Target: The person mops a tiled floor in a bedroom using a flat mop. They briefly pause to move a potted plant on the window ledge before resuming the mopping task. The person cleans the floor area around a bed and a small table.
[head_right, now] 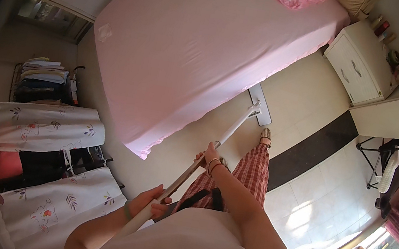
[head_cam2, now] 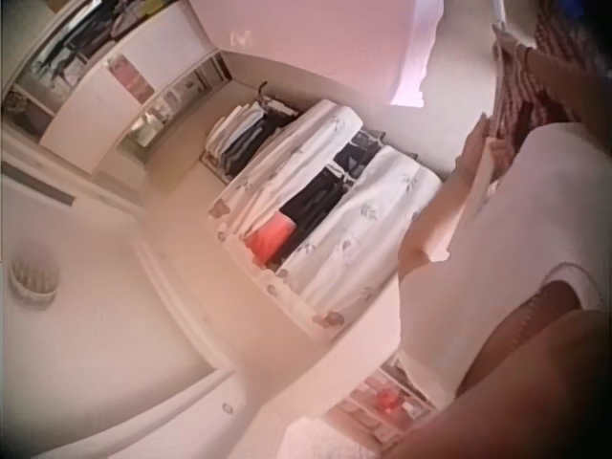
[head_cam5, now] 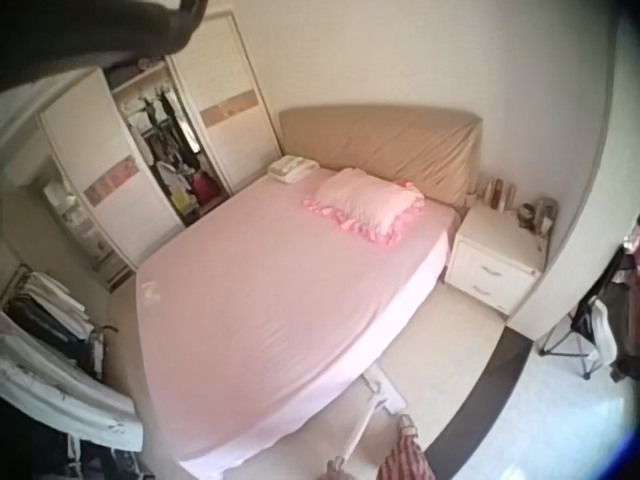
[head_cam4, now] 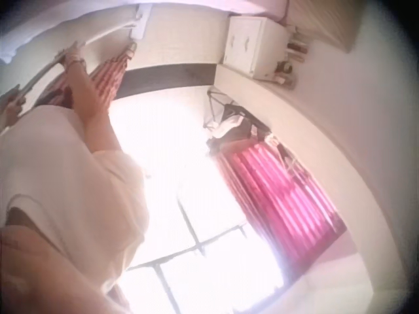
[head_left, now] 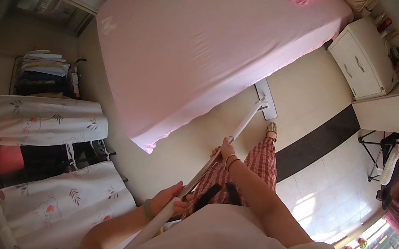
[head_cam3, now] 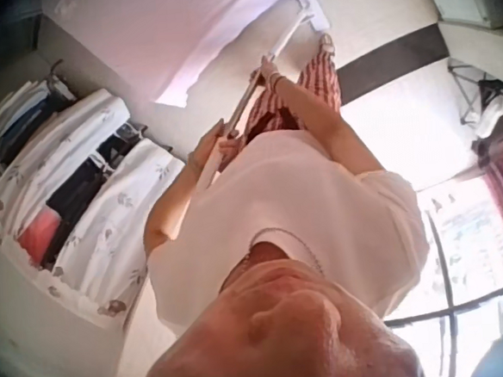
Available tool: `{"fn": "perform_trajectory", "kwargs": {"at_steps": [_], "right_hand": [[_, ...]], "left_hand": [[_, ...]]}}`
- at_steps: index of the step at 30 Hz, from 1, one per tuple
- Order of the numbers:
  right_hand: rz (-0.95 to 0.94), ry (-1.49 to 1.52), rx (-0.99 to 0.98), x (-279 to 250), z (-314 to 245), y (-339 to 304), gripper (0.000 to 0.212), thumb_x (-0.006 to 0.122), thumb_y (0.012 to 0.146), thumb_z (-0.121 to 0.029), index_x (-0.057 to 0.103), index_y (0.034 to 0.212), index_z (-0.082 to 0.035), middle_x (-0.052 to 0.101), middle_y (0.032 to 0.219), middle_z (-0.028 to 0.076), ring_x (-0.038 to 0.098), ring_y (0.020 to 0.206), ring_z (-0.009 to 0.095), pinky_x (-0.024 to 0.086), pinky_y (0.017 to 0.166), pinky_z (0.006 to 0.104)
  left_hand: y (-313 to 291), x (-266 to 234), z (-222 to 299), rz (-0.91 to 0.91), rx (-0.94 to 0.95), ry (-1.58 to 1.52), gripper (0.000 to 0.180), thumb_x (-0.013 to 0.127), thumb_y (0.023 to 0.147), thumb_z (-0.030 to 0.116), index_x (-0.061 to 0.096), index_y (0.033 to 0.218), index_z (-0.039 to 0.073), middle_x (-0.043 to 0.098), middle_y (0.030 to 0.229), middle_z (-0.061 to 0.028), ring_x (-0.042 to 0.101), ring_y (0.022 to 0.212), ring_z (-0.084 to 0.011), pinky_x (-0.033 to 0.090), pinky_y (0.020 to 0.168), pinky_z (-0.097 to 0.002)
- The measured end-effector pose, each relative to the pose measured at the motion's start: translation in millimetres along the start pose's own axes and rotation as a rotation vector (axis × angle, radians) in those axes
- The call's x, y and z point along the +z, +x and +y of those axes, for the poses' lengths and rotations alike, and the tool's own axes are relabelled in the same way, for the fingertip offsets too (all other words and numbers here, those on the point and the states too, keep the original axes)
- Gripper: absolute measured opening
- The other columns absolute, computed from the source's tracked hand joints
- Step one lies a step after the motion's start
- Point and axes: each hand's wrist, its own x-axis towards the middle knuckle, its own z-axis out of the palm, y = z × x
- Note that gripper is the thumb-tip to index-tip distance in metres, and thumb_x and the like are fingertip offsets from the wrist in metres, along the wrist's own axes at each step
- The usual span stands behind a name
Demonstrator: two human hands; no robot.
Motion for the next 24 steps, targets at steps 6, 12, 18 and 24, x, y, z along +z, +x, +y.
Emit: {"fn": "perform_trajectory", "kwargs": {"at_steps": [6,12,18,24], "right_hand": [[0.190,-1.190,-1.363,-2,-47,-82,0.034,0.061,0.086,-0.003,0.051,0.119,-0.001,0.047,0.127,0.020,0.041,0.122,0.036,0.041,0.100,0.0434],[0.069,-0.924,-1.633,25,-119,-103,0.020,0.069,0.076,-0.002,0.058,0.094,-0.003,0.062,0.095,0.012,0.052,0.102,0.035,0.045,0.088,0.0422],[-0.084,-1.031,-1.686,18,-199,-133,0.011,0.065,0.076,0.003,0.055,0.076,-0.003,0.059,0.077,0.010,0.052,0.086,0.032,0.045,0.076,0.0401],[0.030,-1.179,-1.673,6,-304,-139,0.005,0.063,0.079,-0.002,0.059,0.080,-0.002,0.062,0.082,0.011,0.054,0.092,0.034,0.049,0.081,0.0429]], "left_hand": [[-3,75,62,-0.146,0.333,0.599,0.045,0.041,0.103,0.025,0.035,0.144,0.007,0.062,0.111,-0.0288,0.069,0.082,-0.0294,0.058,0.075,-0.0364],[5,188,71,-0.118,0.856,1.687,0.030,0.065,0.090,0.022,0.058,0.112,0.004,0.063,0.095,-0.0141,0.064,0.083,-0.0245,0.052,0.084,-0.0324],[60,277,67,-0.625,1.228,1.540,0.025,0.069,0.070,-0.009,0.051,0.074,0.008,0.057,0.065,-0.0030,0.062,0.069,-0.0202,0.048,0.089,-0.0412],[121,315,90,-0.727,1.435,1.398,0.020,0.049,0.078,-0.010,0.043,0.078,0.009,0.050,0.060,-0.0034,0.049,0.059,-0.0164,0.048,0.081,-0.0420]]}}
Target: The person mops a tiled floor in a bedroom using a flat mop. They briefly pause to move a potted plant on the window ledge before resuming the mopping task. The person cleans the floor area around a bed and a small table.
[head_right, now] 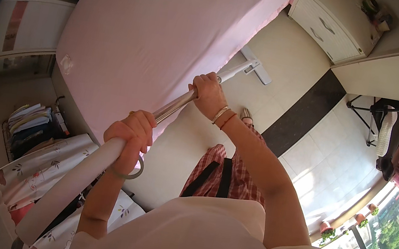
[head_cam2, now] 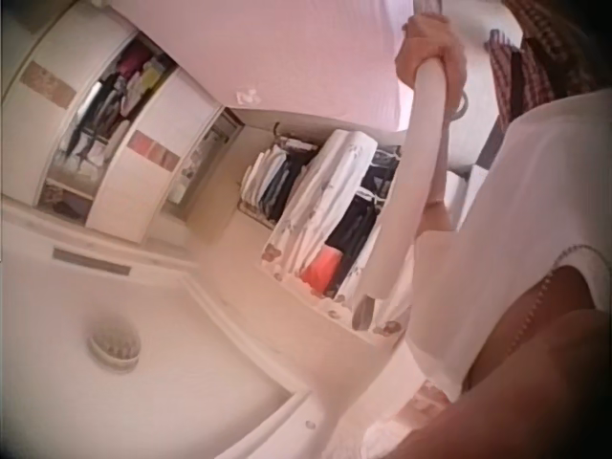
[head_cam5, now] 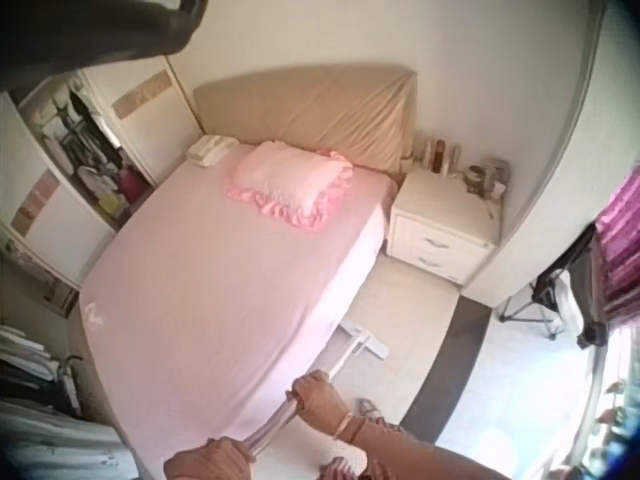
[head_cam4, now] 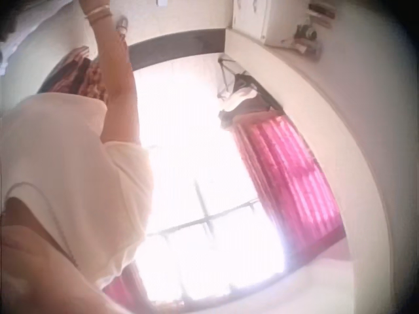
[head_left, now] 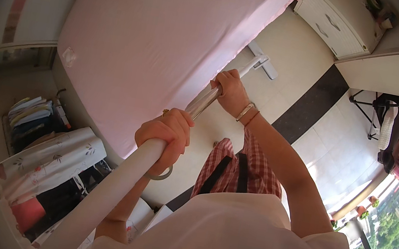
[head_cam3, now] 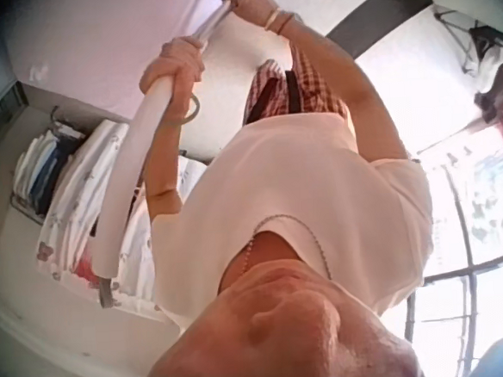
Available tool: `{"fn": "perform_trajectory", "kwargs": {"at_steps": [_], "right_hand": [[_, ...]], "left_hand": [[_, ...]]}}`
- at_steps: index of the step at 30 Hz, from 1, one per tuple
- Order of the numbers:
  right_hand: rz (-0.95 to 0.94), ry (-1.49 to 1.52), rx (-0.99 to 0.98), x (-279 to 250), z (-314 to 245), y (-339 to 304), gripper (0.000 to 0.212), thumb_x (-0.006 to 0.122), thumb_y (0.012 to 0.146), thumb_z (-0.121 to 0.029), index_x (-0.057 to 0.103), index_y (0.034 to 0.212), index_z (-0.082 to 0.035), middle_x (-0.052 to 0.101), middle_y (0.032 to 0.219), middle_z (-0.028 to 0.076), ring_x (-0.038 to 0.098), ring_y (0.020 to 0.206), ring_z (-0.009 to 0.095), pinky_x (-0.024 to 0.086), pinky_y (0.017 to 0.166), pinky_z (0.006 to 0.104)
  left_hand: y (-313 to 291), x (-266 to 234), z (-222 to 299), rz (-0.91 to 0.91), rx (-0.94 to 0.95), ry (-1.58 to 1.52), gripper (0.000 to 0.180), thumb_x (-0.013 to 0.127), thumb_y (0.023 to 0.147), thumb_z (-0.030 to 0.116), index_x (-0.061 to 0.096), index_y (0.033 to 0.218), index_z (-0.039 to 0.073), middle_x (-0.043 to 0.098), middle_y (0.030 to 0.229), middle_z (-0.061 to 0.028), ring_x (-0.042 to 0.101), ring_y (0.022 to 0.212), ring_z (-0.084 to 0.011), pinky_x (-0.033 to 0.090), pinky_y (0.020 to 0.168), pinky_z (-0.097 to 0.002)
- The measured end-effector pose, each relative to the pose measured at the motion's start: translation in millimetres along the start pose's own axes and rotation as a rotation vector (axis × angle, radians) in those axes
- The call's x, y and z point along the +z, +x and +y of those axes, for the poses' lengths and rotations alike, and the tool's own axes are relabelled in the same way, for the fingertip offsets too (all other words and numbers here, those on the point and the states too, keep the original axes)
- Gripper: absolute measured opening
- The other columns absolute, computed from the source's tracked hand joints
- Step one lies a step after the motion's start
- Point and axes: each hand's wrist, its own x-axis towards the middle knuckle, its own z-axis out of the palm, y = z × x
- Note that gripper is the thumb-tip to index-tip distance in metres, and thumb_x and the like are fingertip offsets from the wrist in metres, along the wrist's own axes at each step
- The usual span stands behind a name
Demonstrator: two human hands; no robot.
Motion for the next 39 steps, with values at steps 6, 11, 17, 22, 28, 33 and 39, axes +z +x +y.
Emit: {"fn": "perform_trajectory", "kwargs": {"at_steps": [6,11,17,22,28,33,39], "right_hand": [[-0.091,-0.213,0.102,-51,107,77,0.010,0.063,0.086,-0.012,0.061,0.083,-0.003,0.063,0.088,0.011,0.058,0.095,0.032,0.051,0.083,0.0430],[-0.240,-0.309,0.151,-81,169,105,0.006,0.059,0.082,-0.010,0.061,0.088,-0.008,0.064,0.093,0.009,0.059,0.098,0.028,0.052,0.081,0.0403],[-0.323,-0.209,0.013,2,154,67,0.019,0.054,0.075,0.001,0.068,0.082,-0.010,0.068,0.085,0.004,0.058,0.092,0.029,0.053,0.079,0.0429],[-0.250,0.018,0.066,68,62,-7,0.010,0.066,0.071,-0.003,0.061,0.072,-0.011,0.059,0.075,0.003,0.054,0.086,0.028,0.047,0.076,0.0409],[-0.305,0.042,-0.010,78,60,-9,0.012,0.066,0.070,-0.002,0.060,0.073,-0.012,0.058,0.077,0.003,0.054,0.085,0.028,0.047,0.075,0.0392],[-0.233,0.013,0.008,57,91,36,0.011,0.062,0.070,0.003,0.059,0.074,-0.007,0.059,0.075,0.006,0.054,0.084,0.030,0.048,0.074,0.0406],[-0.270,-0.138,-0.056,20,158,52,0.012,0.059,0.074,0.004,0.061,0.077,-0.008,0.060,0.078,0.006,0.055,0.085,0.029,0.049,0.077,0.0395]], "left_hand": [[64,32,-110,0.164,0.031,-0.018,0.020,0.049,0.089,-0.010,0.044,0.080,0.007,0.050,0.067,-0.0028,0.047,0.062,-0.0141,0.047,0.085,-0.0414],[86,46,-150,0.199,0.018,-0.042,0.020,0.052,0.089,-0.010,0.045,0.079,0.006,0.052,0.071,-0.0030,0.049,0.066,-0.0141,0.046,0.089,-0.0409],[10,20,-114,0.317,-0.043,-0.024,0.018,0.048,0.094,-0.002,0.041,0.080,0.007,0.047,0.067,-0.0036,0.047,0.064,-0.0158,0.045,0.086,-0.0449],[-62,-2,-39,0.526,-0.170,-0.017,0.015,0.051,0.090,0.001,0.044,0.078,0.008,0.053,0.067,-0.0049,0.052,0.064,-0.0179,0.047,0.084,-0.0452],[-70,3,-84,0.473,-0.225,0.022,0.023,0.046,0.095,0.001,0.043,0.073,0.007,0.049,0.065,-0.0040,0.053,0.069,-0.0179,0.044,0.095,-0.0467],[-22,2,-95,0.502,-0.162,-0.018,0.017,0.049,0.094,0.003,0.043,0.079,0.007,0.050,0.069,-0.0045,0.052,0.072,-0.0179,0.043,0.099,-0.0486],[-15,21,-114,0.425,-0.060,-0.072,0.020,0.056,0.089,-0.003,0.043,0.081,0.009,0.050,0.071,-0.0045,0.052,0.073,-0.0185,0.042,0.096,-0.0455]]}}
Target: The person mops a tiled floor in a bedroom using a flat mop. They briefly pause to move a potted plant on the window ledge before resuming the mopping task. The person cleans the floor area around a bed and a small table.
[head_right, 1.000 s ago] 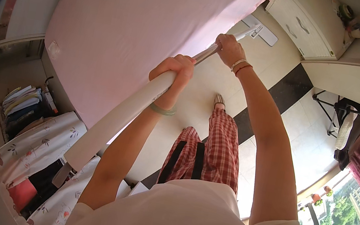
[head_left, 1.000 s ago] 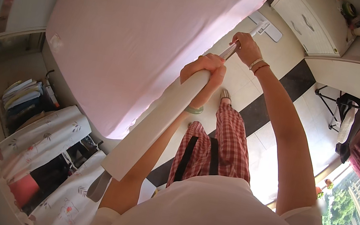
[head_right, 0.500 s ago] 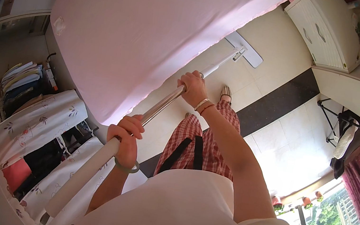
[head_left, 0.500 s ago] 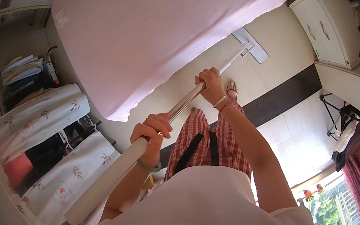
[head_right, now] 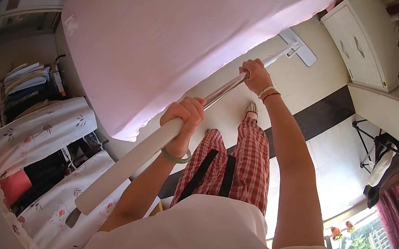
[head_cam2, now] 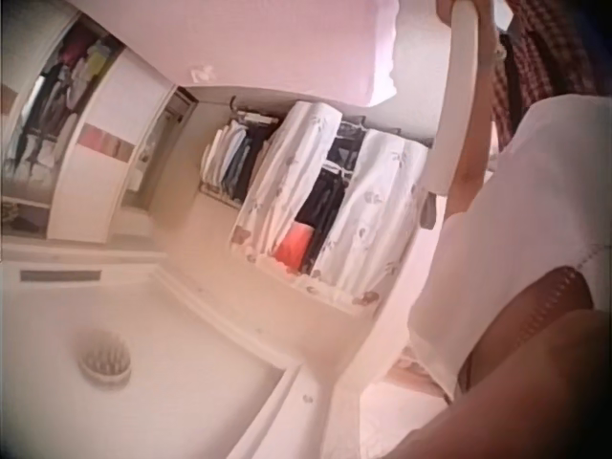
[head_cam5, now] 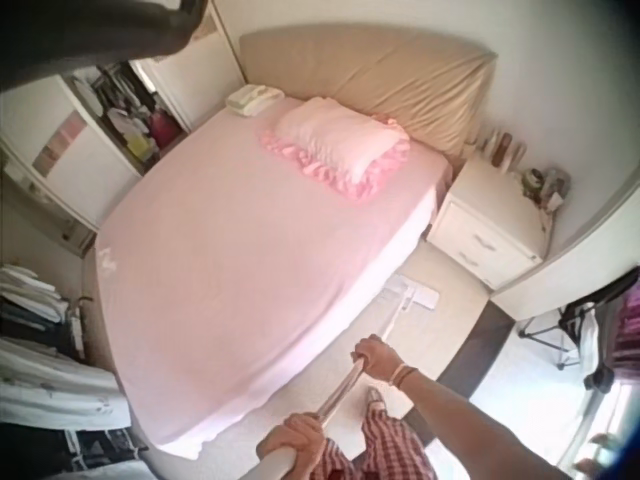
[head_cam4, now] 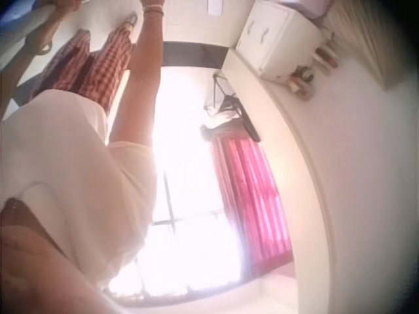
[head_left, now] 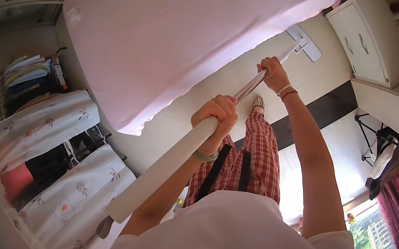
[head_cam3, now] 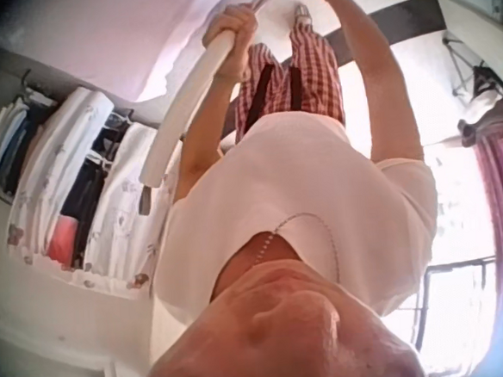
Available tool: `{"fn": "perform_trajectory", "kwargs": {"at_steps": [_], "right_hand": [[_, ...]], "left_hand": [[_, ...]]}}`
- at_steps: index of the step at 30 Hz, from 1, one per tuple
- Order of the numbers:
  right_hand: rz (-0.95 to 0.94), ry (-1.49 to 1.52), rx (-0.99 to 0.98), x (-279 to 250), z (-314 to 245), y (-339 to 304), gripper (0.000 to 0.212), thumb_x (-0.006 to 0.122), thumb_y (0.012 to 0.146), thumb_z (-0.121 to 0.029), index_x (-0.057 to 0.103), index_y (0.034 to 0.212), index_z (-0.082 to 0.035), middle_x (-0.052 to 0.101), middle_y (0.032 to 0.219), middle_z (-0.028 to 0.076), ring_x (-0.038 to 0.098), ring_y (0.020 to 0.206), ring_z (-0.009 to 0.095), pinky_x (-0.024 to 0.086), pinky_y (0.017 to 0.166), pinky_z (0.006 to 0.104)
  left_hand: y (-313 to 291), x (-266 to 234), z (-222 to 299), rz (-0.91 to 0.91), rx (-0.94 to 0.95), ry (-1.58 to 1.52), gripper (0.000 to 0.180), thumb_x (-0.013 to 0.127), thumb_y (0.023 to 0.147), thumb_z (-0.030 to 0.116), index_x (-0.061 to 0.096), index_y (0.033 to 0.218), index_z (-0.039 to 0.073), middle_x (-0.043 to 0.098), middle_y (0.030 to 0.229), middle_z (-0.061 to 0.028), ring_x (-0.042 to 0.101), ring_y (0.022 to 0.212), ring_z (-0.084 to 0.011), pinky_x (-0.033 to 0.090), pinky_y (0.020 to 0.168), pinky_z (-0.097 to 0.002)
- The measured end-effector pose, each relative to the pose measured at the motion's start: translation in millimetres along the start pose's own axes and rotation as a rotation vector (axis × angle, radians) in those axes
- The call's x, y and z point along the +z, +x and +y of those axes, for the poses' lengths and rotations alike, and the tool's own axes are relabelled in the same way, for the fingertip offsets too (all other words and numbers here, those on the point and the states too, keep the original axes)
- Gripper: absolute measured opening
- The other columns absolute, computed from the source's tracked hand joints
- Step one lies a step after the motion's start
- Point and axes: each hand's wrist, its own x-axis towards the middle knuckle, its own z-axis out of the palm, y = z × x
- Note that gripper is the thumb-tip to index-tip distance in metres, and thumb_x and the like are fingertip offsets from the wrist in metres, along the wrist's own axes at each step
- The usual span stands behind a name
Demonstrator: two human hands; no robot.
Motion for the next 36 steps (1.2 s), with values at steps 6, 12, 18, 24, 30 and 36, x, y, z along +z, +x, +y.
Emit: {"fn": "perform_trajectory", "kwargs": {"at_steps": [6,12,18,24,30,36], "right_hand": [[-0.221,-0.044,0.113,29,-37,-28,0.009,0.063,0.076,-0.005,0.064,0.079,-0.012,0.062,0.084,0.002,0.055,0.098,0.025,0.049,0.081,0.0412],[-0.304,0.098,0.065,122,-169,-93,0.006,0.064,0.076,-0.008,0.065,0.078,-0.014,0.061,0.084,0.001,0.055,0.096,0.025,0.047,0.083,0.0461],[-0.329,0.106,0.005,161,-232,-119,0.009,0.069,0.073,-0.010,0.062,0.078,-0.013,0.059,0.083,0.002,0.055,0.094,0.026,0.048,0.077,0.0401],[-0.279,0.078,0.072,108,-172,-78,0.006,0.063,0.077,-0.008,0.064,0.082,-0.011,0.062,0.084,0.005,0.056,0.094,0.026,0.050,0.081,0.0408],[-0.231,-0.489,0.101,8,-103,-53,0.024,0.070,0.081,-0.034,0.064,0.093,-0.015,0.066,0.102,-0.001,0.057,0.113,0.021,0.044,0.084,0.0440],[-0.334,-0.315,0.221,11,-75,-49,0.011,0.068,0.079,-0.020,0.067,0.083,-0.010,0.068,0.089,0.004,0.058,0.101,0.027,0.051,0.075,0.0425]], "left_hand": [[-58,-26,6,0.071,-0.040,0.056,0.022,0.051,0.088,-0.011,0.041,0.079,0.008,0.049,0.071,-0.0048,0.049,0.069,-0.0175,0.043,0.090,-0.0438],[-140,-98,115,0.132,-0.163,0.193,0.024,0.046,0.090,-0.007,0.034,0.077,0.010,0.046,0.070,-0.0037,0.044,0.065,-0.0155,0.041,0.080,-0.0408],[-186,-140,141,0.189,-0.129,0.226,0.020,0.045,0.092,0.003,0.035,0.076,0.011,0.042,0.061,-0.0032,0.039,0.060,-0.0153,0.044,0.076,-0.0410],[-117,-108,87,0.110,-0.023,0.042,0.018,0.046,0.089,0.002,0.036,0.076,0.010,0.040,0.060,-0.0035,0.037,0.057,-0.0172,0.042,0.066,-0.0409],[-66,-51,-14,0.043,0.004,-0.149,0.024,0.052,0.091,-0.004,0.040,0.075,0.009,0.047,0.068,-0.0037,0.048,0.067,-0.0168,0.045,0.089,-0.0434],[-52,-23,-29,0.044,-0.051,-0.178,0.025,0.051,0.091,-0.008,0.040,0.074,0.006,0.050,0.071,-0.0044,0.048,0.067,-0.0161,0.044,0.090,-0.0417]]}}
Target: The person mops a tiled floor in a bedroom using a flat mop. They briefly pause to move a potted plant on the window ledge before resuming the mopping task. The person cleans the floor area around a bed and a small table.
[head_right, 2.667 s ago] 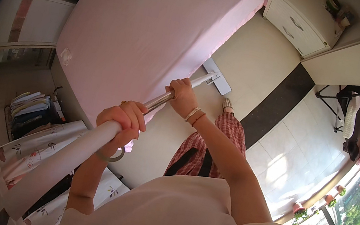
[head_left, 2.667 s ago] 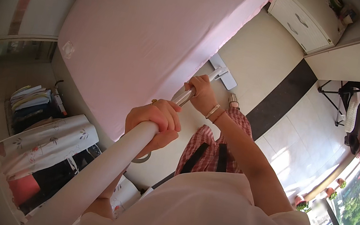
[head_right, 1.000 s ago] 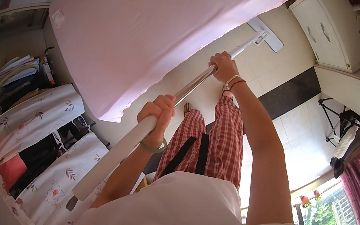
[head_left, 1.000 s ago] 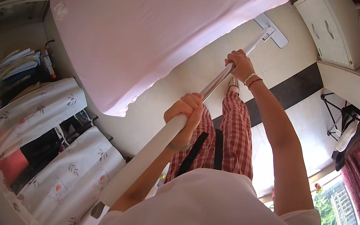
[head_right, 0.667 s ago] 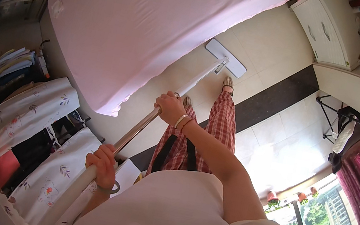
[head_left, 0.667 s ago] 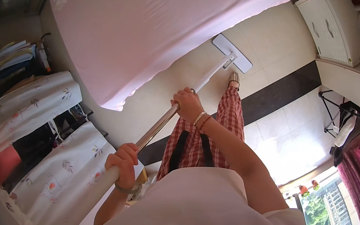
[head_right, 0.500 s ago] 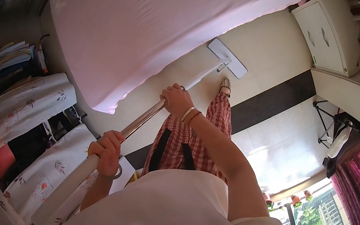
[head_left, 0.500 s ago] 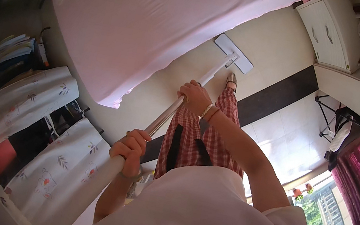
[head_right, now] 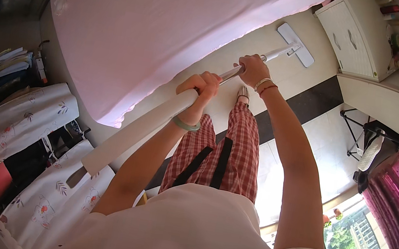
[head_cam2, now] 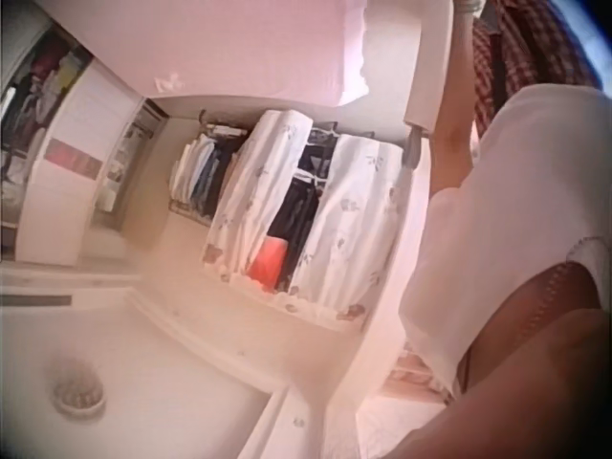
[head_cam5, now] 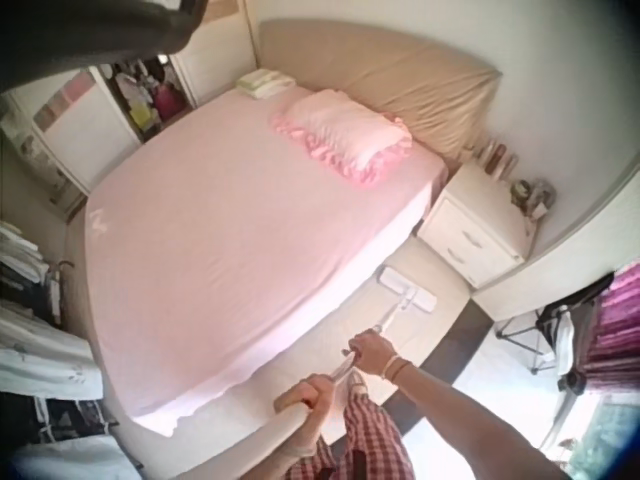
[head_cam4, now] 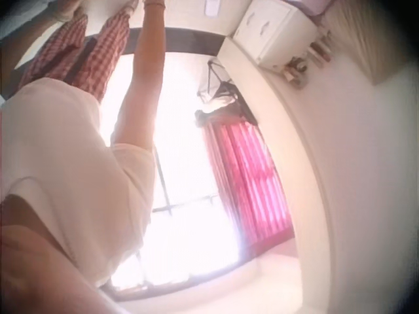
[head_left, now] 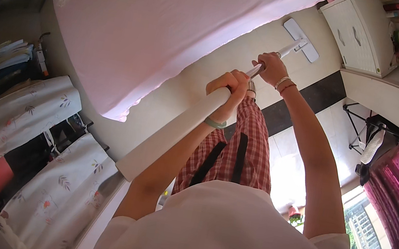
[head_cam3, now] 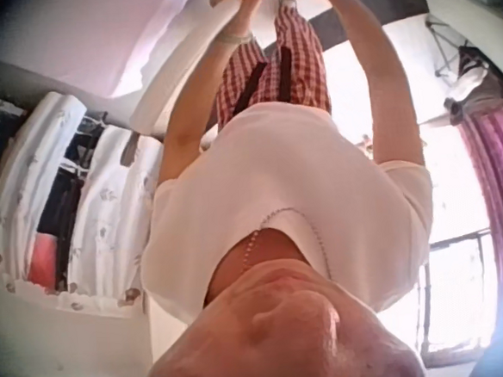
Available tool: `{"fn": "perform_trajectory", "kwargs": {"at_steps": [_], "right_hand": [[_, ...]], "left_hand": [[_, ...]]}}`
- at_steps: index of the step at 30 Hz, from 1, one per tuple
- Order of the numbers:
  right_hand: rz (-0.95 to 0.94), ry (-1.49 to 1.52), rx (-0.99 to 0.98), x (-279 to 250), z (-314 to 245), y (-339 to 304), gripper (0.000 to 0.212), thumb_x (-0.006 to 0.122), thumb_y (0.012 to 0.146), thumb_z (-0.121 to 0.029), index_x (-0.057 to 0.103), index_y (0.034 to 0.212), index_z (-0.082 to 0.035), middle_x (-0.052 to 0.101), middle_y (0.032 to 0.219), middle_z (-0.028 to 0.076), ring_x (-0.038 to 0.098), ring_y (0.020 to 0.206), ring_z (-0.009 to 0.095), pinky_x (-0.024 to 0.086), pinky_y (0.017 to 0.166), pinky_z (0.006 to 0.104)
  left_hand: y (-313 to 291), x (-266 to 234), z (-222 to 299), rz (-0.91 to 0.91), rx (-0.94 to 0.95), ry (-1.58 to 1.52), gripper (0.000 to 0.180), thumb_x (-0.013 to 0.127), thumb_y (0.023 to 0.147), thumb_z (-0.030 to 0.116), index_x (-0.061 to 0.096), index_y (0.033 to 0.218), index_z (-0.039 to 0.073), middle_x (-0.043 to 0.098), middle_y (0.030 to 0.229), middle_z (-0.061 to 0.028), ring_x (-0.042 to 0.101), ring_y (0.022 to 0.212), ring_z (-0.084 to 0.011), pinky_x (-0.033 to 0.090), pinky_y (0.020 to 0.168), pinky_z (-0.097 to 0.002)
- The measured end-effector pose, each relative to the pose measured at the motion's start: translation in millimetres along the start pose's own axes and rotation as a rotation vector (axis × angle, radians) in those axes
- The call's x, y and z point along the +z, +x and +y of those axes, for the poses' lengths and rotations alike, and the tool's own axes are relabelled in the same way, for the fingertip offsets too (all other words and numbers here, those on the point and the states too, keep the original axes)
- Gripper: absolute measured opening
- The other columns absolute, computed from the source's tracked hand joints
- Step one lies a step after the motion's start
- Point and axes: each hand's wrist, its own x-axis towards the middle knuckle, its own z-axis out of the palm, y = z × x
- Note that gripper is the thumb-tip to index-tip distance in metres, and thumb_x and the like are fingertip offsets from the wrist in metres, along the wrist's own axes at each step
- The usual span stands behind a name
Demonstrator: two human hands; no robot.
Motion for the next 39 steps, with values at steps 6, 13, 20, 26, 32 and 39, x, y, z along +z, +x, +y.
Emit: {"fn": "perform_trajectory", "kwargs": {"at_steps": [6,13,20,26,32,39], "right_hand": [[0.008,0.190,-0.140,92,-130,-35,0.009,0.065,0.077,-0.012,0.068,0.085,-0.015,0.064,0.087,0.000,0.056,0.099,0.026,0.049,0.077,0.0473],[-0.180,0.317,-0.261,163,-324,-106,0.007,0.068,0.078,-0.020,0.070,0.082,-0.014,0.064,0.086,0.002,0.054,0.099,0.025,0.045,0.076,0.0502],[-0.301,0.202,-0.418,149,-314,-80,0.012,0.067,0.082,-0.024,0.069,0.085,-0.012,0.066,0.088,0.004,0.059,0.099,0.022,0.052,0.076,0.0412],[-0.049,0.184,-0.249,104,-160,-55,0.007,0.065,0.083,-0.022,0.065,0.085,-0.014,0.063,0.088,0.000,0.058,0.099,0.022,0.050,0.076,0.0427],[-0.227,-0.105,-0.070,-10,24,-7,0.014,0.063,0.078,-0.023,0.062,0.079,-0.009,0.063,0.078,0.010,0.061,0.092,0.029,0.051,0.072,0.0429],[0.015,0.115,-0.159,63,4,-30,0.009,0.063,0.076,-0.012,0.067,0.083,-0.012,0.067,0.084,0.002,0.058,0.095,0.025,0.049,0.076,0.0509]], "left_hand": [[-101,-94,84,0.104,-0.030,0.142,0.022,0.047,0.092,-0.005,0.037,0.077,0.008,0.045,0.068,-0.0038,0.044,0.067,-0.0170,0.043,0.088,-0.0462],[-227,-167,217,0.403,-0.163,0.337,0.026,0.053,0.092,0.003,0.035,0.075,0.012,0.043,0.063,-0.0024,0.046,0.067,-0.0158,0.043,0.089,-0.0443],[-213,-178,212,0.400,-0.156,0.301,0.025,0.054,0.094,0.015,0.037,0.076,0.013,0.044,0.064,-0.0021,0.045,0.066,-0.0155,0.040,0.091,-0.0408],[-135,-109,114,0.188,-0.178,0.223,0.024,0.048,0.092,-0.001,0.036,0.075,0.011,0.043,0.066,-0.0021,0.048,0.070,-0.0178,0.041,0.096,-0.0466],[-20,0,16,-0.140,-0.015,0.045,0.026,0.056,0.086,-0.010,0.043,0.072,0.007,0.050,0.071,-0.0033,0.051,0.072,-0.0160,0.042,0.097,-0.0408],[-66,-26,30,-0.091,-0.048,0.145,0.025,0.054,0.087,-0.011,0.041,0.074,0.006,0.050,0.072,-0.0048,0.050,0.072,-0.0174,0.042,0.098,-0.0431]]}}
